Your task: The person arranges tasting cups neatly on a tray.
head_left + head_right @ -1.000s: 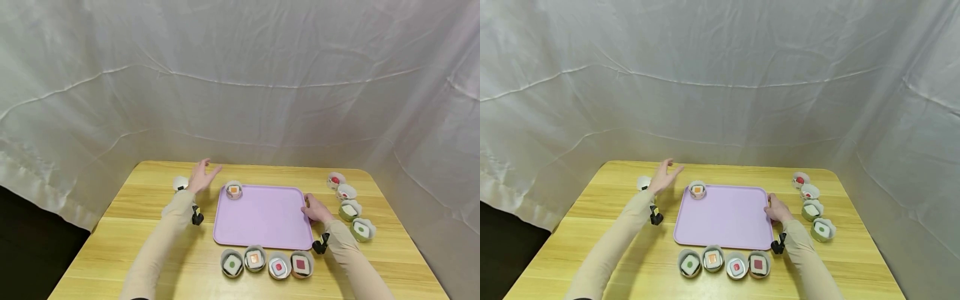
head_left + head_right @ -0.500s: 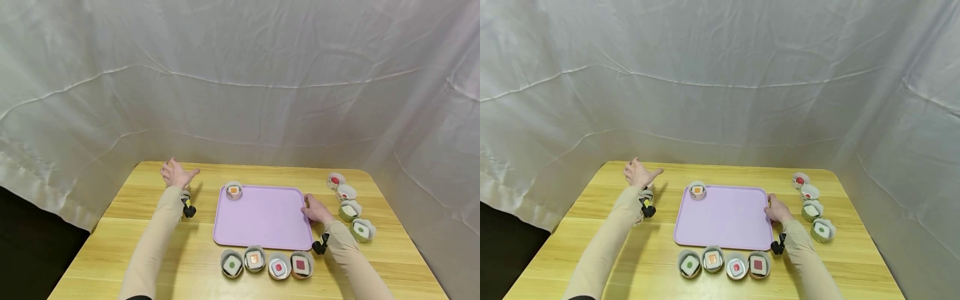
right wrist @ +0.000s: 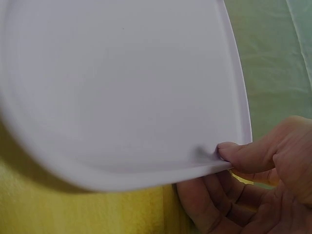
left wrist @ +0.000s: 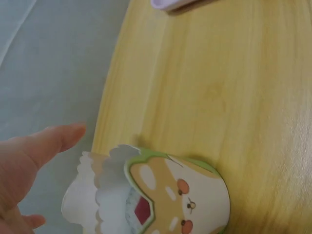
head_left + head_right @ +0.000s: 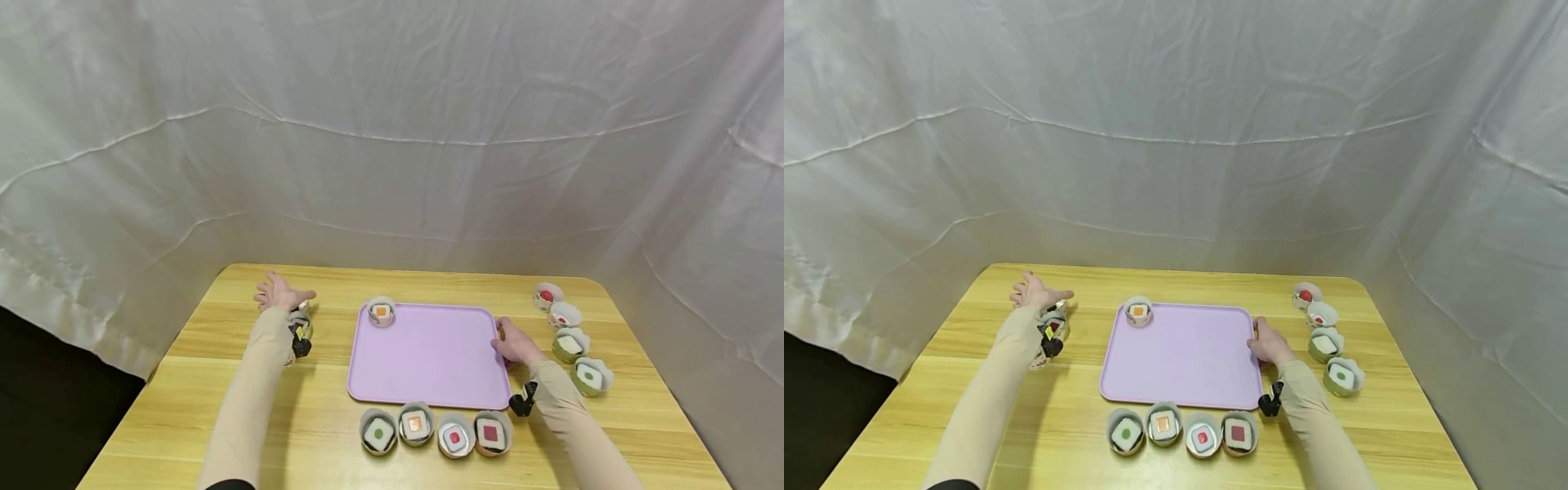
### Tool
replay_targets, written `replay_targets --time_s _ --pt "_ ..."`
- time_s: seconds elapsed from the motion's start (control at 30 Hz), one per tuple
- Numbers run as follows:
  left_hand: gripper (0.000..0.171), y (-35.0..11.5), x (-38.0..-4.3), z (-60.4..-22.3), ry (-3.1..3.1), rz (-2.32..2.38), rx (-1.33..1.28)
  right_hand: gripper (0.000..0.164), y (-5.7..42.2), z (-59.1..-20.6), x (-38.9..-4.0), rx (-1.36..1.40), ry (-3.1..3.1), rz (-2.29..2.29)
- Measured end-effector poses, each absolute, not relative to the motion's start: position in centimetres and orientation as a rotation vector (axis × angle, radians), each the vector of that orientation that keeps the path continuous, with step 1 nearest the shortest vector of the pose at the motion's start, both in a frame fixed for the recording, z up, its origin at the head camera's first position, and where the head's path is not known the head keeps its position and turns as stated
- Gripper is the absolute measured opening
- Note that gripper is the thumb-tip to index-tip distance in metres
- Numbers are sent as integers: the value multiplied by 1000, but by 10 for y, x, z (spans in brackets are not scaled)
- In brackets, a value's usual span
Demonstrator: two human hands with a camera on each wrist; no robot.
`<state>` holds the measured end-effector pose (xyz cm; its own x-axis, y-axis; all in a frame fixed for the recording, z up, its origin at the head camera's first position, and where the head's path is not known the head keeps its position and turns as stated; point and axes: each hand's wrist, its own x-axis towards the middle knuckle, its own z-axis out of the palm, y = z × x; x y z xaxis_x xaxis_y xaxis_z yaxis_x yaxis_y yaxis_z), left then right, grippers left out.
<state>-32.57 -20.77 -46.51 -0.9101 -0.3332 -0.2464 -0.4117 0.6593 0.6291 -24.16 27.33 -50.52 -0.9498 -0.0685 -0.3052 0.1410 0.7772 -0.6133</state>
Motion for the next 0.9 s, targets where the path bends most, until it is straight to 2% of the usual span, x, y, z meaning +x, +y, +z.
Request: replay_targets --time_s 0.9 --pt "110 -205 -326 -476 2661 1037 -512 40 275 -508 -243 76 2644 -983"
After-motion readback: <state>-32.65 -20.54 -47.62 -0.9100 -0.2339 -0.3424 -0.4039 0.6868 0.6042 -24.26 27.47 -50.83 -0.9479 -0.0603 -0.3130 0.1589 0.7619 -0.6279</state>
